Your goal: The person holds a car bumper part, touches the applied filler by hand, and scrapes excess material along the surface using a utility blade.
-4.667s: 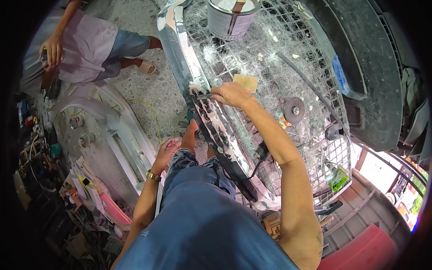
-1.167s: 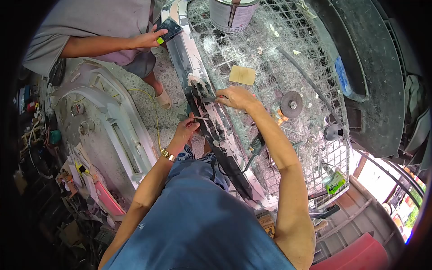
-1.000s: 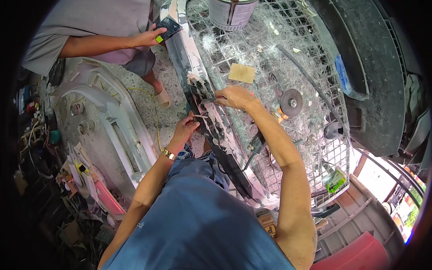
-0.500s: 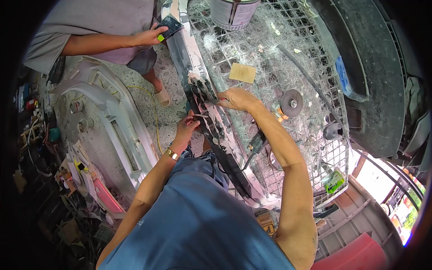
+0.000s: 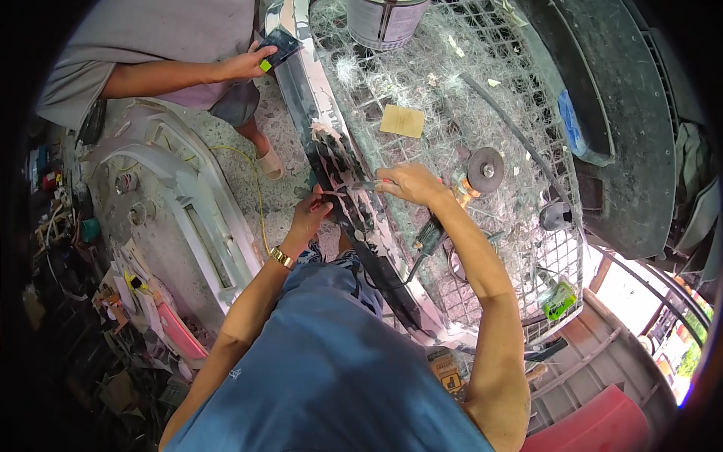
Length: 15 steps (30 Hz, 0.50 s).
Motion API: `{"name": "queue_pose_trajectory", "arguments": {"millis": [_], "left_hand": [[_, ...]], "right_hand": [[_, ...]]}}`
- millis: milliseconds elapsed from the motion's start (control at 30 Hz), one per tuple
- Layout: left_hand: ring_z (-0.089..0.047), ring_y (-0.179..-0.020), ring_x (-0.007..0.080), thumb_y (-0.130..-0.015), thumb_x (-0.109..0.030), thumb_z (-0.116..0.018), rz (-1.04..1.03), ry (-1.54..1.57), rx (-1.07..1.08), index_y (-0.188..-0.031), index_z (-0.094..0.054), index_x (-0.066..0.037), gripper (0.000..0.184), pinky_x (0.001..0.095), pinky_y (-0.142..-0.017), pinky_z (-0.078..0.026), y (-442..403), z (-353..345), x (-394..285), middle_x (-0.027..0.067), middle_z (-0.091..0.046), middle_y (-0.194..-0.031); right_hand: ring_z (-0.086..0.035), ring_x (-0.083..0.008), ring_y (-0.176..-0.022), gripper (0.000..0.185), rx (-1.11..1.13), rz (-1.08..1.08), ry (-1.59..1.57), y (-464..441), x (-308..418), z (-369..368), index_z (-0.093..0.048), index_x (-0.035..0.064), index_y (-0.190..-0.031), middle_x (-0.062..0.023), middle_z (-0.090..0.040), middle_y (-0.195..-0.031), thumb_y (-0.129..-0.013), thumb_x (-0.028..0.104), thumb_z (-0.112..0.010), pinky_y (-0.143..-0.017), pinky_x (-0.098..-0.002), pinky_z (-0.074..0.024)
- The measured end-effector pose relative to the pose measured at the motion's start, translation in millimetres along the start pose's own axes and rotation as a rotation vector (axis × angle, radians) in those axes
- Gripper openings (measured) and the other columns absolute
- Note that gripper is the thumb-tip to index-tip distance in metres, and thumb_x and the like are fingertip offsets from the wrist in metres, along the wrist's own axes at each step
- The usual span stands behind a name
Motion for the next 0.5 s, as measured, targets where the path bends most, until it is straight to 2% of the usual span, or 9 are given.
{"name": "queue_pose_trajectory", "arguments": {"millis": [33,100,133,167,200,300,367,433,500], "left_hand": [[-0.058,-0.08,0.0108,-0.086,-0.011,-0.069,-0.005,-0.007,0.002,-0.098,-0.062,0.004,0.021,0.0268,-0.071,-0.049,-2.3,1.7,5.9,0.003,-0.062,-0.091],[-0.064,-0.079,0.0237,-0.084,-0.019,-0.07,-0.176,-0.274,-0.072,-0.096,-0.06,0.006,0.029,0.0343,-0.07,-0.049,-6.5,7.4,10.6,0.0119,-0.064,-0.084],[-0.064,-0.079,0.0237,-0.084,-0.019,-0.07,-0.182,-0.279,-0.07,-0.096,-0.06,0.006,0.029,0.0343,-0.07,-0.049,-5.1,6.6,1.3,0.0119,-0.064,-0.084],[-0.064,-0.08,0.0298,-0.085,-0.022,-0.069,-0.159,-0.432,-0.12,-0.097,-0.061,0.004,0.03,0.0385,-0.069,-0.049,-2.6,4.6,-14.2,0.0159,-0.064,-0.086],[-0.065,-0.081,0.0358,-0.086,-0.025,-0.069,-0.137,-0.585,-0.173,-0.098,-0.062,0.003,0.032,0.0427,-0.068,-0.049,-0.2,2.7,-30.5,0.0198,-0.064,-0.088],[-0.063,-0.081,0.0424,-0.088,-0.03,-0.066,-0.249,-0.826,-0.139,-0.097,-0.063,0.0,0.032,0.0469,-0.065,-0.048,0.0,-2.3,-52.3,0.0233,-0.063,-0.093],[-0.064,-0.078,0.0387,-0.09,-0.029,-0.065,-0.294,-0.779,-0.091,-0.094,-0.063,0.0,0.029,0.0448,-0.065,-0.049,2.8,1.4,-60.0,0.0216,-0.064,-0.089],[-0.066,-0.074,0.035,-0.091,-0.028,-0.063,-0.339,-0.733,-0.039,-0.092,-0.063,-0.001,0.027,0.0428,-0.065,-0.049,8.5,10.0,-65.2,0.0199,-0.065,-0.085],[-0.061,-0.058,0.0147,-0.095,-0.021,-0.058,-0.238,-0.574,-0.113,-0.088,-0.062,0.0,0.023,0.0305,-0.052,-0.045,19.9,34.0,-62.6,0.0063,-0.063,-0.066]], "right_hand": [[-0.062,-0.0398,-0.082,0.034,-0.068,-0.048,-0.052,8.8,3.3,7.7,-0.06,0.0121,-0.107,-0.0191,-0.064,-0.081,-0.094,0.043,-0.054,-0.071,-0.0511,-0.0464],[-0.061,-0.0404,-0.082,0.035,-0.149,-0.094,-0.103,20.4,8.6,21.8,-0.059,0.0114,-0.107,-0.0194,-0.064,-0.082,-0.095,0.043,-0.053,-0.071,-0.0515,-0.0461],[-0.061,-0.0411,-0.082,0.035,-0.135,-0.195,-0.103,25.4,9.3,26.3,-0.058,0.0106,-0.106,-0.0198,-0.064,-0.083,-0.096,0.043,-0.052,-0.071,-0.0516,-0.0461],[-0.061,-0.0417,-0.083,0.035,-0.122,-0.294,-0.102,27.1,9.3,28.4,-0.057,0.0097,-0.104,-0.0201,-0.064,-0.084,-0.096,0.043,-0.051,-0.071,-0.0517,-0.046],[-0.061,-0.0417,-0.083,0.035,-0.132,-0.292,-0.103,25.1,10.5,27.8,-0.057,0.0097,-0.104,-0.0201,-0.064,-0.084,-0.096,0.043,-0.051,-0.071,-0.0517,-0.046],[-0.061,-0.0429,-0.084,0.034,-0.136,-0.248,-0.162,11.9,12.5,21.4,-0.056,0.0085,-0.102,-0.0208,-0.064,-0.084,-0.097,0.042,-0.05,-0.072,-0.0517,-0.046],[-0.061,-0.0432,-0.085,0.033,-0.229,-0.172,-0.21,-4.8,20.5,19.2,-0.055,0.0077,-0.101,-0.0216,-0.064,-0.085,-0.098,0.04,-0.049,-0.072,-0.0517,-0.046],[-0.061,-0.0432,-0.086,0.033,-0.206,-0.182,-0.223,-23.3,24.8,21.2,-0.054,0.0076,-0.102,-0.0222,-0.064,-0.086,-0.098,0.04,-0.049,-0.072,-0.0521,-0.0461],[-0.062,-0.0431,-0.088,0.033,-0.181,-0.195,-0.238,-39.7,27.6,20.5,-0.053,0.0074,-0.103,-0.0228,-0.065,-0.087,-0.098,0.04,-0.049,-0.073,-0.0525,-0.0463]]}}
Point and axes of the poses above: each hand's wrist, its own y-axis away from the middle knuckle, its own z-axis out of the back of the hand, x = y × z, the point moved 2 cm from there along -y, towards the middle knuckle
